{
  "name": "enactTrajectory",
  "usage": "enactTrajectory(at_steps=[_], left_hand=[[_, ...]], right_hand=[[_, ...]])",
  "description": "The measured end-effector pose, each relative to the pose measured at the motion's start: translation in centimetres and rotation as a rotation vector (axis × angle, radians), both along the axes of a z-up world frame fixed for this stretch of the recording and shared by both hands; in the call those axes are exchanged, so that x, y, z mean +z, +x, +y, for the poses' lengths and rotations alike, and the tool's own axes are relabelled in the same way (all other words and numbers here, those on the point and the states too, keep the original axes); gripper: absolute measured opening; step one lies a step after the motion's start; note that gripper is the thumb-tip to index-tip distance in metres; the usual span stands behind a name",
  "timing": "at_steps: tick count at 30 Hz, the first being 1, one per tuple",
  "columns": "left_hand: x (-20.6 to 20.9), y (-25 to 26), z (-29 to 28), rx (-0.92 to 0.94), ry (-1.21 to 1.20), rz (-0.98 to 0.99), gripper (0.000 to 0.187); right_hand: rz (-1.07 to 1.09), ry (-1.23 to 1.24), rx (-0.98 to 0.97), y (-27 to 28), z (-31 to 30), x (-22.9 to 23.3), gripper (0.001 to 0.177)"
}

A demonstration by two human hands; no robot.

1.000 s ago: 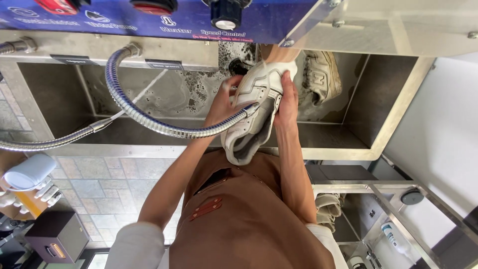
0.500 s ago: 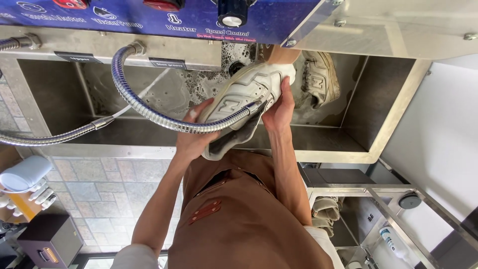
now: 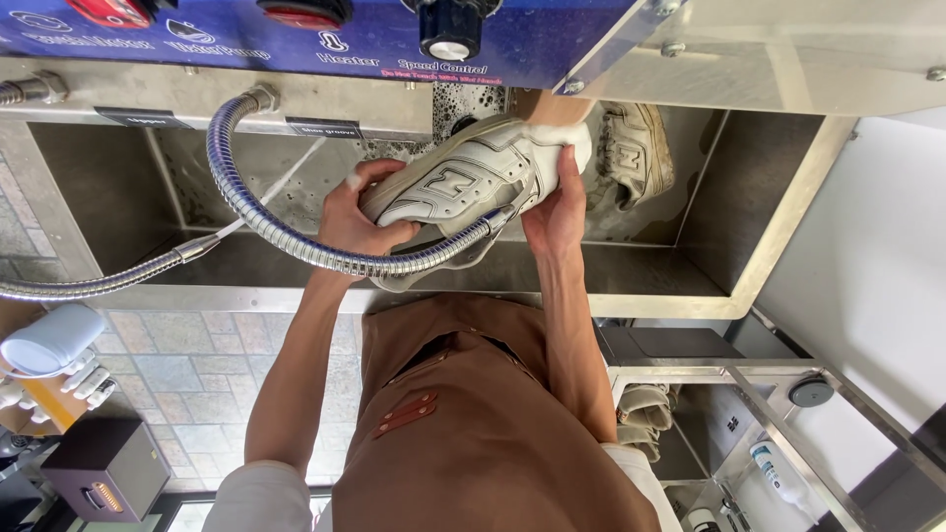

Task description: The recorder is cleaning a white sneaker using a scrub brush and a spray nozzle at a specialized washing station.

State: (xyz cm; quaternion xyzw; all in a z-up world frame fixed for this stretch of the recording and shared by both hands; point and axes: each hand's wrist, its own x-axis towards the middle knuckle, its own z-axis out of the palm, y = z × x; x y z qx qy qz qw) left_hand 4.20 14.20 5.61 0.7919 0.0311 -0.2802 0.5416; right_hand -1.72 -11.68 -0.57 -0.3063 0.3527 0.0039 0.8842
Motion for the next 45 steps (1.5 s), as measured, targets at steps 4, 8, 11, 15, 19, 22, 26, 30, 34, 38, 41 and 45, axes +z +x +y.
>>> enactTrajectory(at_steps=[4, 8, 11, 15, 19, 22, 26, 30, 34, 38, 41, 45], left_hand=[[0.4, 1.1, -0.1, -0.068, -0.019, -0.004, 0.074], [0.7, 1.1, 0.4, -0.075, 0.009, 0.064, 0.083], [0.3, -0.6, 1.2, 0.038, -0.09, 0.1, 0.091], [-1.9, -2.9, 1.3, 0.222, -0.3, 0.176, 0.101], [-3.0, -3.8, 1.0, 0.324, -0.285, 0.18, 0.104], [-2.9, -4.2, 0.8, 0.364, -0.313, 0.156, 0.102], [-1.1, -2.4, -0.5, 0.38, -0.313, 0.15, 0.097], [-1.6, -2.1, -1.5, 0.35, -0.318, 0.122, 0.097], [-2.5, -2.3, -2.1, 0.294, -0.309, 0.039, 0.094], [-4.0, -2.0, -2.4, 0.272, -0.337, -0.004, 0.093], [-4.3, -2.1, -3.0, 0.278, -0.372, -0.011, 0.092], [-3.1, -1.2, -3.7, 0.287, -0.292, 0.055, 0.088]], right_hand=[[0.008, 0.091, -0.117, 0.1, 0.1, -0.3, 0.055], [0.017, 0.1, -0.194, 0.4, 0.3, -0.1, 0.05], [-0.001, 0.146, -0.233, 0.6, -0.2, -0.3, 0.048], [0.025, 0.208, -0.268, 0.3, -0.3, -0.6, 0.046], [-0.039, 0.136, -0.196, 0.2, -0.6, 0.0, 0.048], [-0.042, 0.152, -0.214, -0.8, -0.7, -0.4, 0.049], [-0.029, 0.133, -0.226, -0.6, -0.7, 0.3, 0.052], [0.003, 0.186, -0.243, -1.0, -1.9, 0.3, 0.056], [-0.031, 0.158, -0.243, -1.9, -2.7, 0.1, 0.057], [-0.037, 0.119, -0.237, -1.8, -3.2, 0.8, 0.057], [-0.056, 0.119, -0.243, -2.0, -3.8, -0.1, 0.058], [-0.027, 0.115, -0.272, -2.7, -3.8, -0.2, 0.059]])
